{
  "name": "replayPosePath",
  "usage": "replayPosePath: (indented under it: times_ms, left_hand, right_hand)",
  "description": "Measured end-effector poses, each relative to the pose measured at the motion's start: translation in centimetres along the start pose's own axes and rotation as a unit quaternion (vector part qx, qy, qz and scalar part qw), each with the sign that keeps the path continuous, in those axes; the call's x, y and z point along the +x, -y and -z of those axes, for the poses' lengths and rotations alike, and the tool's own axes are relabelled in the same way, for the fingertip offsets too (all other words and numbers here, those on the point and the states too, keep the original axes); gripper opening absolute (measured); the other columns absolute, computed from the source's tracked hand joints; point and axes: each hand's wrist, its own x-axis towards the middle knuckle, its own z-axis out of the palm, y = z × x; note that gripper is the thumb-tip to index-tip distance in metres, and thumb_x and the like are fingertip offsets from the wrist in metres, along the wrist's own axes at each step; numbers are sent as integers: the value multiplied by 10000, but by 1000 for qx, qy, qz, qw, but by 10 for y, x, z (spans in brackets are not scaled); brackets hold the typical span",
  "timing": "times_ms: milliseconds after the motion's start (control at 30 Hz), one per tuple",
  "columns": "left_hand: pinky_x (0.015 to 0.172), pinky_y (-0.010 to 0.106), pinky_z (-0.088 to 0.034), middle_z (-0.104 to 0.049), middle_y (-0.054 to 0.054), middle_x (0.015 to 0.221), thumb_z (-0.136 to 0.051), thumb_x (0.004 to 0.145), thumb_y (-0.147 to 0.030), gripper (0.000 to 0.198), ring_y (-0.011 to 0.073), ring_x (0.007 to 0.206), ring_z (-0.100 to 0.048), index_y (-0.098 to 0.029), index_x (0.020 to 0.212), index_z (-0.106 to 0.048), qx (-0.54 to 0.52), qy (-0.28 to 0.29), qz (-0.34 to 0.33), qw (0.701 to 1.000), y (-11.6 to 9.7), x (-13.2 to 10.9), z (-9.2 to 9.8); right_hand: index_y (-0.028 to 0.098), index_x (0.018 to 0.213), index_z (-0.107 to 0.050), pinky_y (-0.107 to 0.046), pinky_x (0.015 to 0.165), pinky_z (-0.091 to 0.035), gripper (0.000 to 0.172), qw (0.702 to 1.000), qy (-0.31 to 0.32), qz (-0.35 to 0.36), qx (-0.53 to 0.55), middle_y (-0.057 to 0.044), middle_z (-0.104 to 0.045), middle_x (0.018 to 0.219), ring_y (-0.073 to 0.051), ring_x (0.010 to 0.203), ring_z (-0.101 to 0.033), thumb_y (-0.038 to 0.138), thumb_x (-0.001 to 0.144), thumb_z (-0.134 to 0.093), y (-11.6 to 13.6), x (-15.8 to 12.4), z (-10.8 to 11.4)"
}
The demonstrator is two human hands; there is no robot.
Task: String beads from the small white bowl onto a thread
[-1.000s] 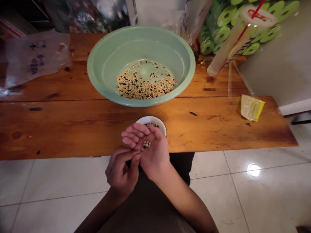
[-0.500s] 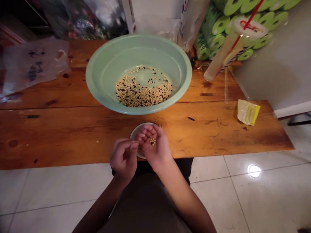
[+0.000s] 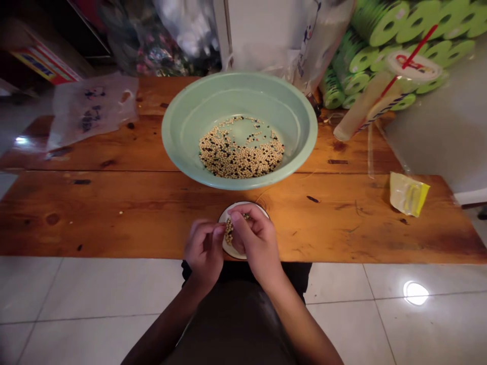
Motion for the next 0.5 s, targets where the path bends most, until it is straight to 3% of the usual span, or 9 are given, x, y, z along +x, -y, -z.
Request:
replayPosePath:
  times_ms: [133,267,333,400,433,500]
  left_hand:
    - [581,228,-473,-580,-12,729,-557,891,-151,103,109,660,-558,-200,804,-583,10,2,-9,1000,-4,2,2]
    - [593,239,-498,-609,-2,749,-547,907,-192,97,115,675,-590,-207,820,-588,31,18,-17,999,-8,2,5]
    - [686,285,-529,-654,28,849,-556,908,-258,83,147,789,-630,-212,920,-624,58,26,-30,998,1,5,18]
    - [861,388,-512,-665,75,1059,-537,914,-370,257,210,1025,-614,-223,1111,-612,115,-6,-55,992,25,15,50]
    - [891,423,-494,-661,73,1096,-483,932,-429,303,224,1078,-598,-238,1132,-607,148,-101,-72,981,41,24,74]
    - [976,496,-417,-562,114,1296,-310,980,-484,436,254,1225,-509,-209,1236,-531,172,-207,-42,962,81,48,132]
  right_hand:
    - [202,823,-644,-207,415,-195,93,998,-10,22,-66,88,-373,460,-60,411,-269,290,849,-657,-5,1,3]
    - [196,779,-634,-206,416,-175,118,999,3,-2,-42,91,-337,460,-56,415,-243,287,848,-662,-8,2,-1]
    - [191,735,-608,-199,418,-170,149,1000,-9,-14,-7,93,-296,482,-53,426,-219,278,839,-670,-7,2,-4]
    - [187,707,-589,-193,413,-166,172,999,-24,-19,29,98,-245,500,-52,432,-184,271,828,-677,-4,2,-4]
    - [186,700,-584,-191,408,-164,177,999,-29,-19,41,100,-225,505,-52,433,-170,268,825,-677,-2,2,-2]
    - [184,705,-591,-189,399,-162,167,998,-36,-17,42,102,-203,507,-54,432,-150,265,826,-673,3,0,4]
